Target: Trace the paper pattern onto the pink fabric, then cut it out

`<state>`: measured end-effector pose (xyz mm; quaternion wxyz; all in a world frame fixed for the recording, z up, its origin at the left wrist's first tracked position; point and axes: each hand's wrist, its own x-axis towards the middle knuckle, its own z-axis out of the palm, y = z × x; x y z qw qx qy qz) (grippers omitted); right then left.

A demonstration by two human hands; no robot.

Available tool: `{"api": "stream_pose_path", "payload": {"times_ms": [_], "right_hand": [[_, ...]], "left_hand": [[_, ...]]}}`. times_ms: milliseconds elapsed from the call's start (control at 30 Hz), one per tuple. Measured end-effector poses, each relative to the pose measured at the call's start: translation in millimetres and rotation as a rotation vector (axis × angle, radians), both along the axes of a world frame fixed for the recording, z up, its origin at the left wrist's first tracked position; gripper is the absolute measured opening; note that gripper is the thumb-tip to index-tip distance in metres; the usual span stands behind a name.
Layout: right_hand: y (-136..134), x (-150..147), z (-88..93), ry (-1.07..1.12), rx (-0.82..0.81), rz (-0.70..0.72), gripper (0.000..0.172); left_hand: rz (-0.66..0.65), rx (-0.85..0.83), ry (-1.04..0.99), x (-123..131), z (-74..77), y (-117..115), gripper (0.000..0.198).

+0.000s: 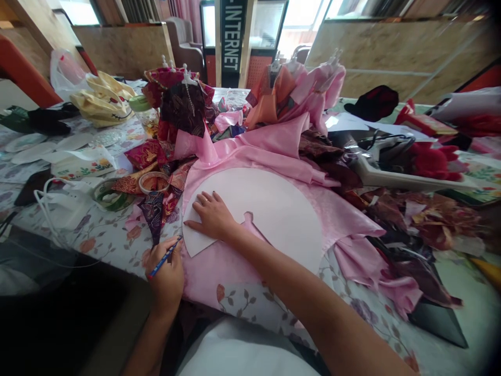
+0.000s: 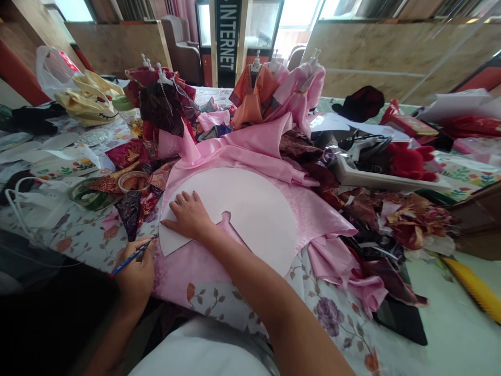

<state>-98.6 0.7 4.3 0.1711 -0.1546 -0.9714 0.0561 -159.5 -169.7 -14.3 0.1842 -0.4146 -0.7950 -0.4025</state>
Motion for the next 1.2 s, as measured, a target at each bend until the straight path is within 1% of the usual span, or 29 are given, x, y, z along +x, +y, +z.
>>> {"api": "stream_pose_path", "payload": {"times_ms": [200,433,567,700,800,900,967,1000,1100,1200], "right_hand": [[-1,0,-0.9,-0.004,0.002,-0.001,0.056],[-1,0,0.7,-0.022,-0.001,-0.002,0.054],[-1,0,1.6,-0.03,-0.008,0.001,0.053],[-2,1,1.7,-0.031,-0.009,-0.003,0.053],[-1,1,1.5,-0.029,-0.008,-0.006,0.052],[-1,1,0.9,-0.026,-0.008,-0.007,0.053],[-1,1,0.4,-0.022,-0.008,-0.005,0.054],[-1,0,0.3,-0.019,-0.007,-0.006,0.055],[-1,0,0.2,-0.014,-0.008,-0.008,0.056],[-2,0,0.7,-0.017,-0.012,-0.003,0.055]], "left_hand": [[-0.082,0.036,0.062,13,0.5,-12,0.002],[-0.102,0.011,0.09,19,-6.8,-24,0.006],[-0.117,-0.001,0.065,26,-6.1,-31,0.008],[-0.136,0.0,0.028,33,-4.3,-37,0.007],[-0.142,-0.006,-0.044,30,0.0,-41,0.004],[-0.077,0.046,-0.092,16,6.6,-35,0.005],[-0.023,0.127,-0.091,3,9.3,-25,0.008],[-0.018,0.14,-0.114,-3,9.6,-19,0.01],[-0.078,0.096,-0.148,-13,7.2,-3,0.012],[-0.102,0.059,-0.121,-8,4.2,2,0.011]]}}
